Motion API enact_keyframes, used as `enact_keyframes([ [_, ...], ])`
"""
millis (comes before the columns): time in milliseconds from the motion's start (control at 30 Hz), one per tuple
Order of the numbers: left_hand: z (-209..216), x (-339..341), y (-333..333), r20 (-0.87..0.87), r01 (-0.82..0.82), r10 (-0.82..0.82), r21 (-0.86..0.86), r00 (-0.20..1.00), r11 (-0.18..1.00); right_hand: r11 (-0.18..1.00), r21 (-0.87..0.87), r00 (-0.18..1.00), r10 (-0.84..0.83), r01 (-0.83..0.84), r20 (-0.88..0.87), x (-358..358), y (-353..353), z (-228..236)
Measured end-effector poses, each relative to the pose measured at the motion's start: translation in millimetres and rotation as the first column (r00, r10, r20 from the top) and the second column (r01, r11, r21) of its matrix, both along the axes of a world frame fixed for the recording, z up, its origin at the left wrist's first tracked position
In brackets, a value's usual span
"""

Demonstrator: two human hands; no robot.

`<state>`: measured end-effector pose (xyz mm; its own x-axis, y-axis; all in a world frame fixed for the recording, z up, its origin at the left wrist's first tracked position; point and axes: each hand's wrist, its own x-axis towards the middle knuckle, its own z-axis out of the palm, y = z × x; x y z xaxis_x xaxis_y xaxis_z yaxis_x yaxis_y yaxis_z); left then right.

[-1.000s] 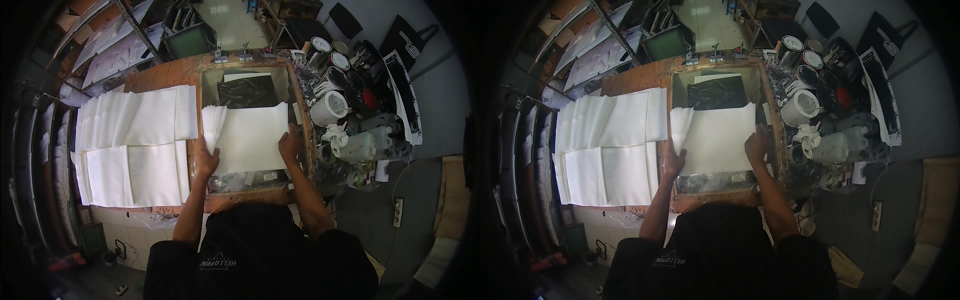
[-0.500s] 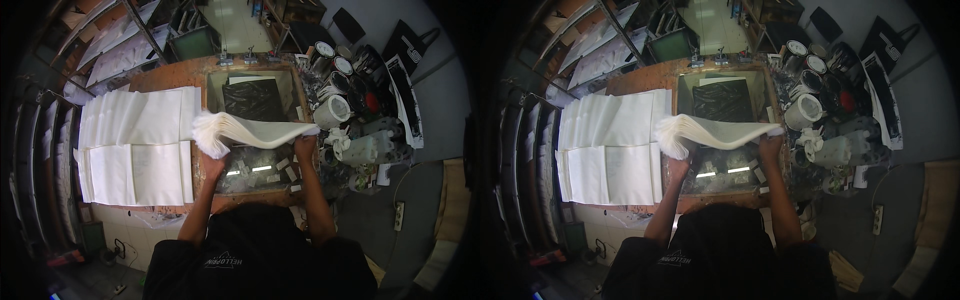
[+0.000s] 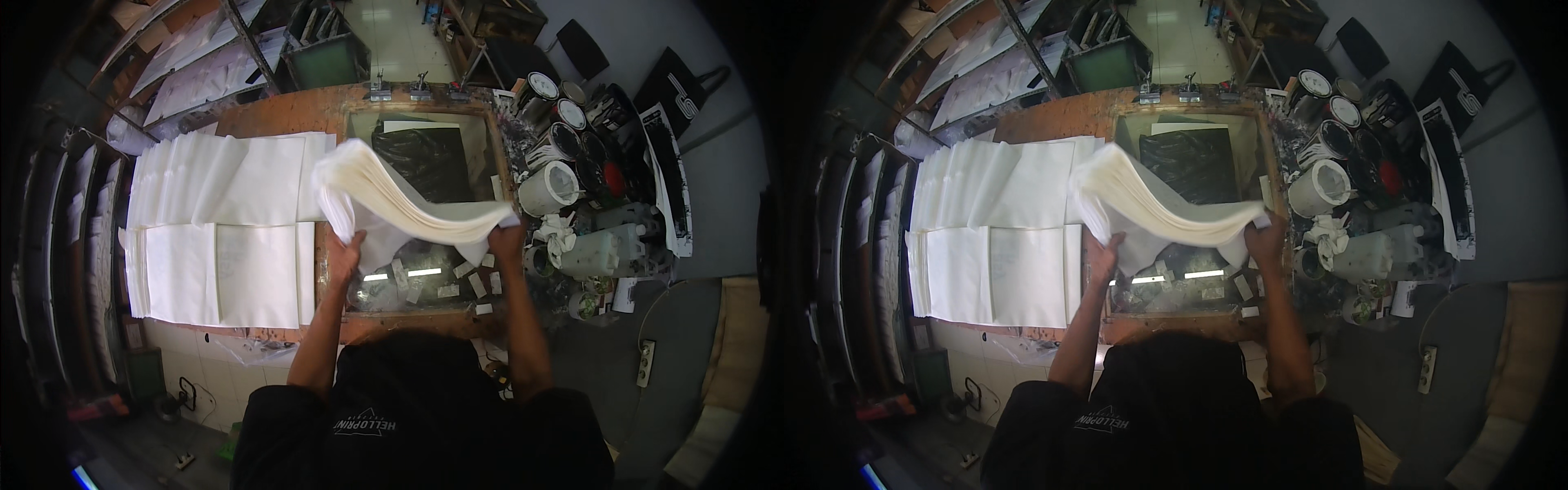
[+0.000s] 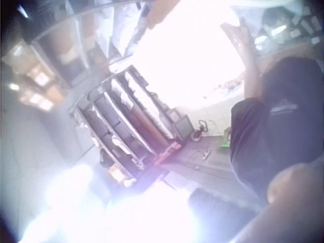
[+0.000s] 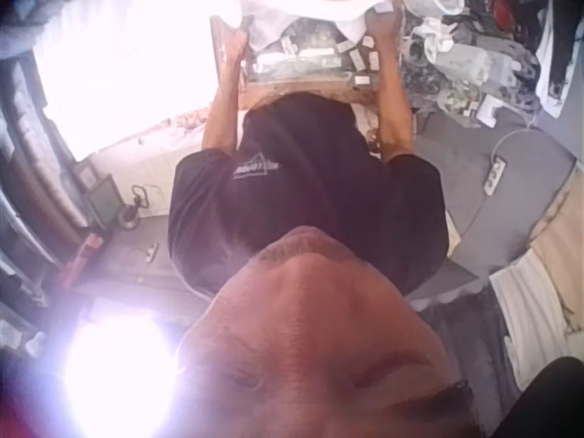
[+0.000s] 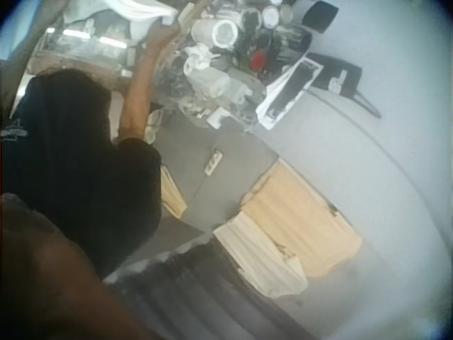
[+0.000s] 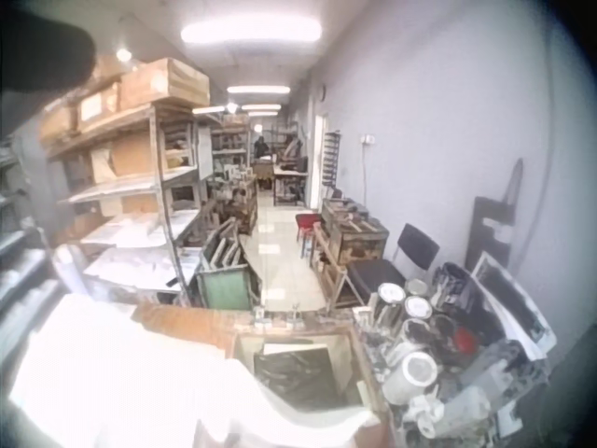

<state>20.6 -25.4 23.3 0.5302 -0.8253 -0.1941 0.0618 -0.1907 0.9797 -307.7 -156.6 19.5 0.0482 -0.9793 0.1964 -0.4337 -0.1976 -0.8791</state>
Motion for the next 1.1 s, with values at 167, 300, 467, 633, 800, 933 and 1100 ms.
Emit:
enact_keyframes([
  [167,15.3,40.4,13.8,-0.304,0.073,-0.022,0.159,0.952,0.985,0.899,0.398,0.983,0.155,-0.183,0.101,10.7,-12.9,46.5],
  [300,15.6,33.5,9.4,0.034,0.207,-0.222,0.247,0.974,0.947,0.925,0.369,0.987,0.130,-0.088,-0.092,-12.5,-17.4,-56.6],
  [467,-40.7,34.1,14.0,0.390,0.069,-0.158,0.234,0.907,0.970,0.976,0.031,0.850,-0.173,0.217,-0.497,44.3,-6.8,-44.8],
  [633,-0.6,6.3,13.4,0.636,0.015,-0.005,-0.010,0.772,1.000,0.976,-0.036,0.973,-0.216,0.213,-0.085,55.9,8.9,-39.0],
  [800,30.0,-17.1,39.9,0.485,-0.087,0.255,-0.342,0.836,0.936,0.984,0.118,0.854,-0.171,0.130,0.491,57.5,43.9,61.3],
  [933,6.0,-13.7,39.0,0.418,-0.023,0.075,-0.127,0.906,0.992,0.996,-0.006,0.893,-0.079,0.092,0.443,58.9,35.9,31.4],
  [1100,7.3,-9.5,-2.2,0.384,-0.220,0.284,-0.203,0.879,0.954,0.993,-0.113,0.962,0.057,-0.028,0.267,58.1,8.8,11.3],
])
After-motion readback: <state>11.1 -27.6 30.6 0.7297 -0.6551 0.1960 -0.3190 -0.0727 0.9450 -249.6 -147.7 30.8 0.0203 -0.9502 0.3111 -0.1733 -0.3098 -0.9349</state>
